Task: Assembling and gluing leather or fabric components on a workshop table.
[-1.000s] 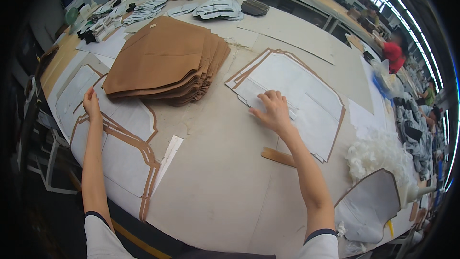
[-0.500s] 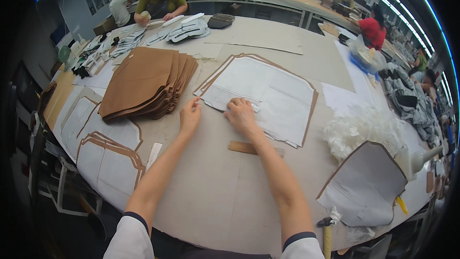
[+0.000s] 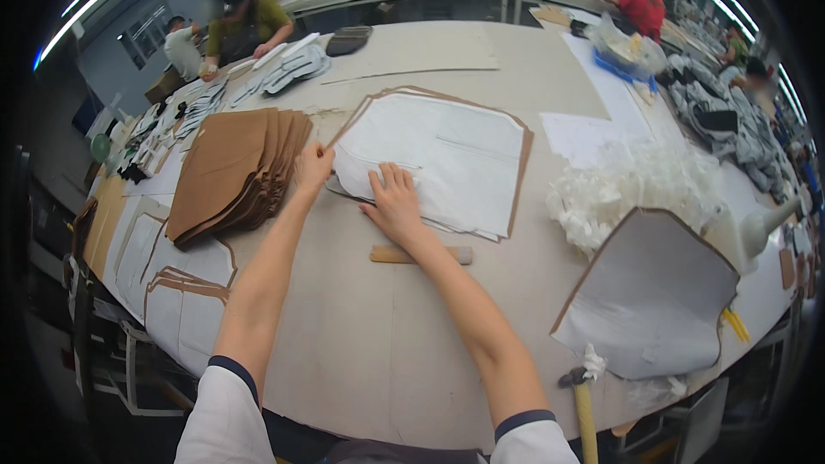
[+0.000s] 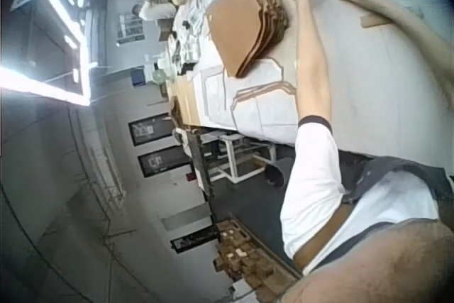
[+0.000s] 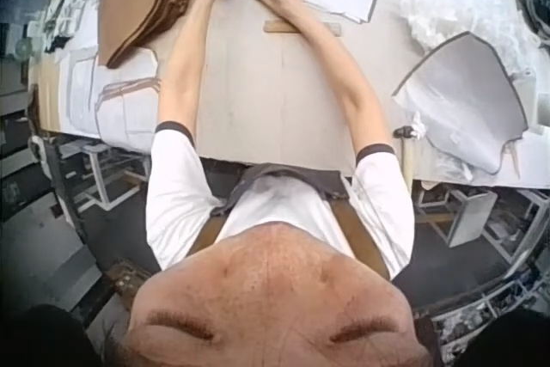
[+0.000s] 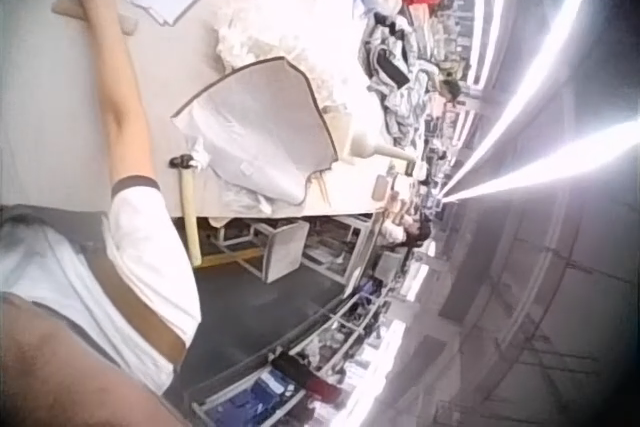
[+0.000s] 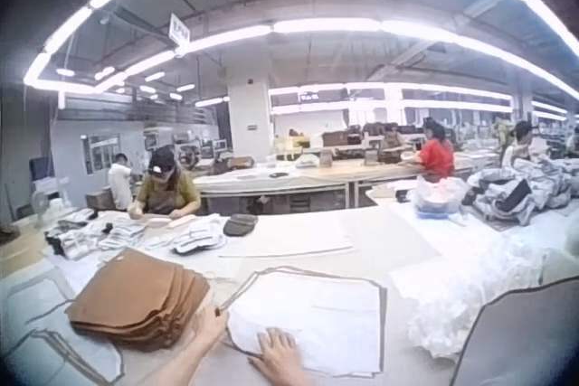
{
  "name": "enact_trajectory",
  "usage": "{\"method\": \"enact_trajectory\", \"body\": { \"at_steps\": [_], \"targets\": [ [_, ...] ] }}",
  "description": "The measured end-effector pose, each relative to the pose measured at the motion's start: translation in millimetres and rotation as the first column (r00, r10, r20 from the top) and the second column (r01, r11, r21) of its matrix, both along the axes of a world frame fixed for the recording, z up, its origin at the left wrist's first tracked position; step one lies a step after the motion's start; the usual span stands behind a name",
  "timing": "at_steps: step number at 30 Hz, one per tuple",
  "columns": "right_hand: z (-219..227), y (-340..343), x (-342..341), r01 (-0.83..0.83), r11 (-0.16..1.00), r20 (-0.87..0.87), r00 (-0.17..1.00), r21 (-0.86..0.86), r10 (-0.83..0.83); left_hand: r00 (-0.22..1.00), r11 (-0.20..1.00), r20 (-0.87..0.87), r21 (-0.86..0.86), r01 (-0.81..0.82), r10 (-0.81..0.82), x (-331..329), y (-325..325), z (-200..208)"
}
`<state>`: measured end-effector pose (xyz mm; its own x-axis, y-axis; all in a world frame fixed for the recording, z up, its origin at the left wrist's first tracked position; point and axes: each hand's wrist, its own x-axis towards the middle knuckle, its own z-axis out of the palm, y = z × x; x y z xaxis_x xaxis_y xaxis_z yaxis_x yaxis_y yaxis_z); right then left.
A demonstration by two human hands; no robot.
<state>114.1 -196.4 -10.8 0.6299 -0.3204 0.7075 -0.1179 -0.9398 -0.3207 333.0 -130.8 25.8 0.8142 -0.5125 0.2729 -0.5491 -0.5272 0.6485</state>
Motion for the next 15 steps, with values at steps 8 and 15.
{"method": "enact_trajectory", "body": {
  "at_steps": [8,15],
  "targets": [
    [54.9,-34.6,-80.9,0.347,0.938,0.237,0.914,-0.029,-0.331,0.933,0.687,0.192,-0.634,0.354,-0.304,-99.8,-20.6,220.9],
    [147.6,24.0,-250.2,0.301,0.914,0.241,0.941,-0.274,-0.238,0.95,0.608,-0.107,-0.788,0.099,-0.293,-192.7,187.4,204.1]
  ]
}}
